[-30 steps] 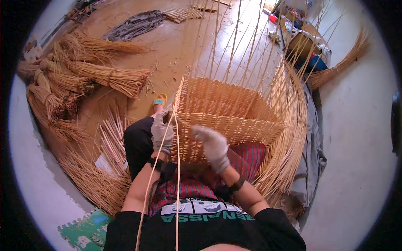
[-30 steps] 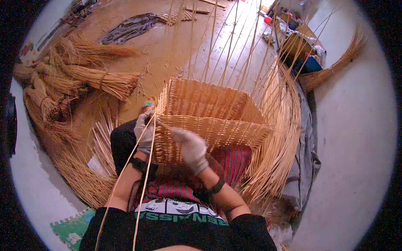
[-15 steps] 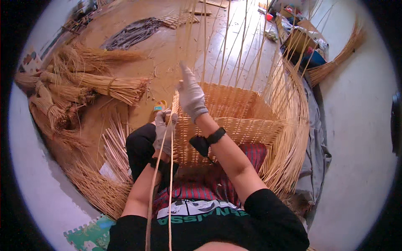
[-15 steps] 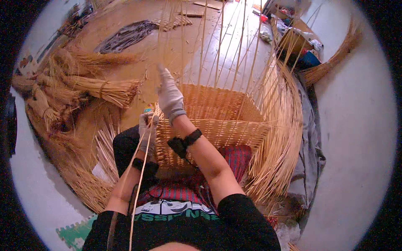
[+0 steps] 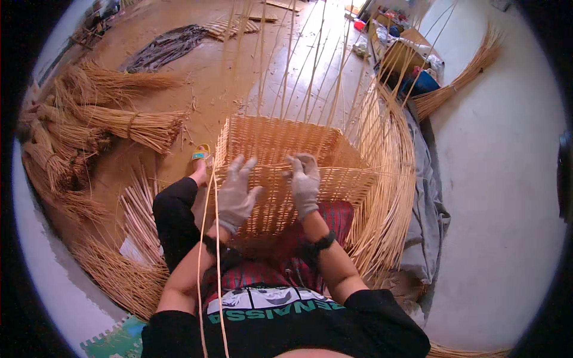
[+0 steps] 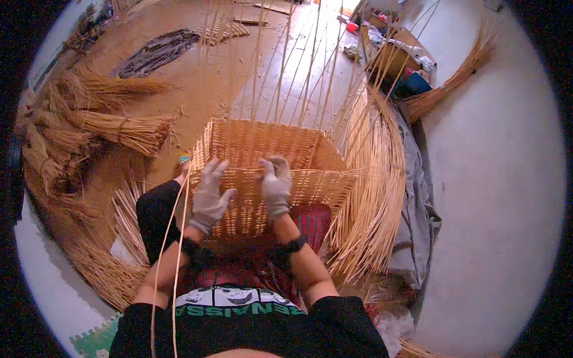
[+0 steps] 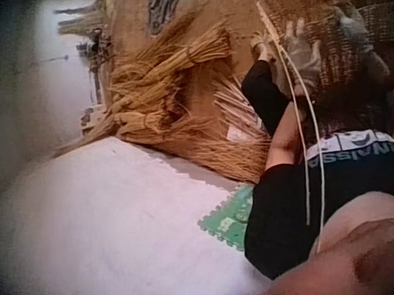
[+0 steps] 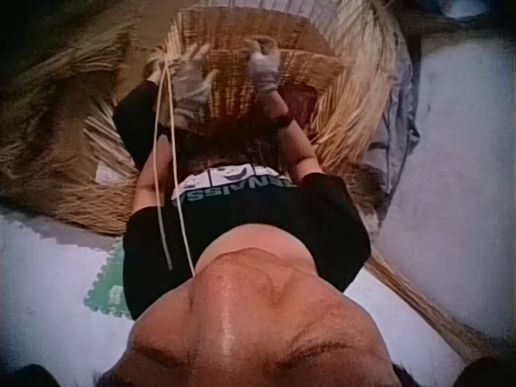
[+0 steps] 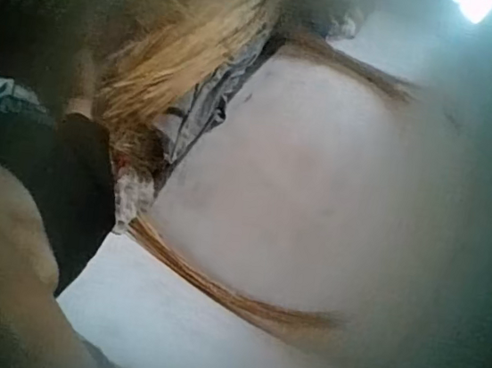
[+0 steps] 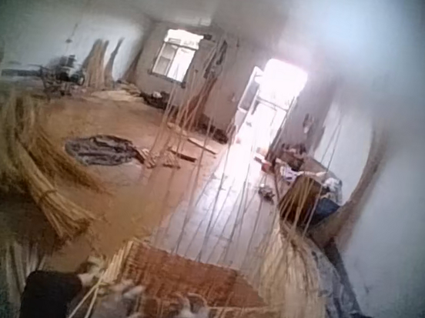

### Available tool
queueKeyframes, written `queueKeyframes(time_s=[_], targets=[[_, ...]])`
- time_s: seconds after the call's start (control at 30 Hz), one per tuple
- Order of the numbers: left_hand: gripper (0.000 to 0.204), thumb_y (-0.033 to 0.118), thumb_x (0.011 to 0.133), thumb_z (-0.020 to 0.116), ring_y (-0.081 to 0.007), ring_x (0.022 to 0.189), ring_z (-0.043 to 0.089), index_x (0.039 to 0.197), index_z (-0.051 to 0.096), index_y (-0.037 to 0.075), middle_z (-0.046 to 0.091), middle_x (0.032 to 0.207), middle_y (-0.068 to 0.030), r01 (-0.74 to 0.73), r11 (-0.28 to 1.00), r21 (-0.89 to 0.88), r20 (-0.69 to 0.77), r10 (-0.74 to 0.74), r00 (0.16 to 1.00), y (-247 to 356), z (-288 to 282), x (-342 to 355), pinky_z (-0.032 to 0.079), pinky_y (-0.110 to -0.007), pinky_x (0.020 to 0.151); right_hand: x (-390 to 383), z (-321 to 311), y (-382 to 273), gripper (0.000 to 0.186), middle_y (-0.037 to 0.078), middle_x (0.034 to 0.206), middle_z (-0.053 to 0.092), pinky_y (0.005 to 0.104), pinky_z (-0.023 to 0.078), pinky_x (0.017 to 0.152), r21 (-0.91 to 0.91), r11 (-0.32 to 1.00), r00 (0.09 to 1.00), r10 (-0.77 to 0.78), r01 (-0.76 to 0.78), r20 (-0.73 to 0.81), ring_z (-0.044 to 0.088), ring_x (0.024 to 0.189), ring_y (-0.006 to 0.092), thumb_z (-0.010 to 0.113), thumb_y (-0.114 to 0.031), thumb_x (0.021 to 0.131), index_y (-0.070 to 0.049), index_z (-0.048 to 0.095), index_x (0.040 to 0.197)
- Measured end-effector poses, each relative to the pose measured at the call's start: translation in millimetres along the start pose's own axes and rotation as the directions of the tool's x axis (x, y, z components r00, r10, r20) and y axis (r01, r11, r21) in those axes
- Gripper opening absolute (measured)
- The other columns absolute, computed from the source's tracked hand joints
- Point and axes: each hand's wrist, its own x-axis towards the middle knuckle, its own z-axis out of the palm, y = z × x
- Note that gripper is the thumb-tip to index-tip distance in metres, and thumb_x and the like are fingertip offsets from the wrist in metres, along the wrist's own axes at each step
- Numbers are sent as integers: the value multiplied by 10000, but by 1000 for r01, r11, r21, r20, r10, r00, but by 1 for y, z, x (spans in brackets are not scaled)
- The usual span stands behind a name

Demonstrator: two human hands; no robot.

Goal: Weave a wicker basket using reeds and measure its dimensions.

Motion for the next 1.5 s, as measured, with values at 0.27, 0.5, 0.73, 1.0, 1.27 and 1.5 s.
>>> queueKeyframes(time_s=[0.27,0.5,0.73,1.0,1.27,1.5], targets=[[754,112,840,620,-337,1095,580,1537,354,224,469,1349,-200,-32,867,497,312,-144,939,14,12,13,484,-437,858,39,35,-63,409,118,1053,656,348,537,858,-420,799,901,-411,430,141,664,984,172,524,32,950,-74,492,1344],[648,158,900,582,-319,980,612,1513,382,219,506,1312,-168,-302,924,234,307,224,925,62,49,36,504,-423,824,10,-67,-39,211,102,1039,668,271,485,928,-328,878,932,-362,349,25,627,1055,133,586,-56,985,-64,638,1189],[687,90,889,564,-322,806,629,1531,366,232,471,1290,-197,-190,937,291,415,55,908,67,81,34,551,-441,684,26,-77,-78,468,74,1194,644,325,553,803,-330,885,943,-323,329,76,639,976,160,569,-66,984,-117,481,1441],[340,46,829,726,-285,1030,614,1148,627,107,586,1101,-123,-68,879,-471,99,129,987,19,15,7,544,-385,815,-55,-59,-55,322,36,999,703,244,526,713,-390,900,980,-168,196,105,643,842,83,629,-78,970,-79,616,1292],[283,101,816,804,-156,824,591,1053,650,84,558,946,-45,308,833,-461,-31,-361,932,-78,-55,1,497,-304,713,-114,77,-70,297,68,949,720,362,564,624,-262,584,519,-331,769,788,700,755,267,746,-145,826,-139,720,1122],[369,251,758,857,-226,804,563,1000,631,88,529,906,-83,227,943,-244,281,-155,947,-96,-61,28,469,-334,722,-88,54,-60,148,101,916,720,330,567,615,-310,564,620,-514,765,593,713,748,237,748,-49,817,-111,727,950]])
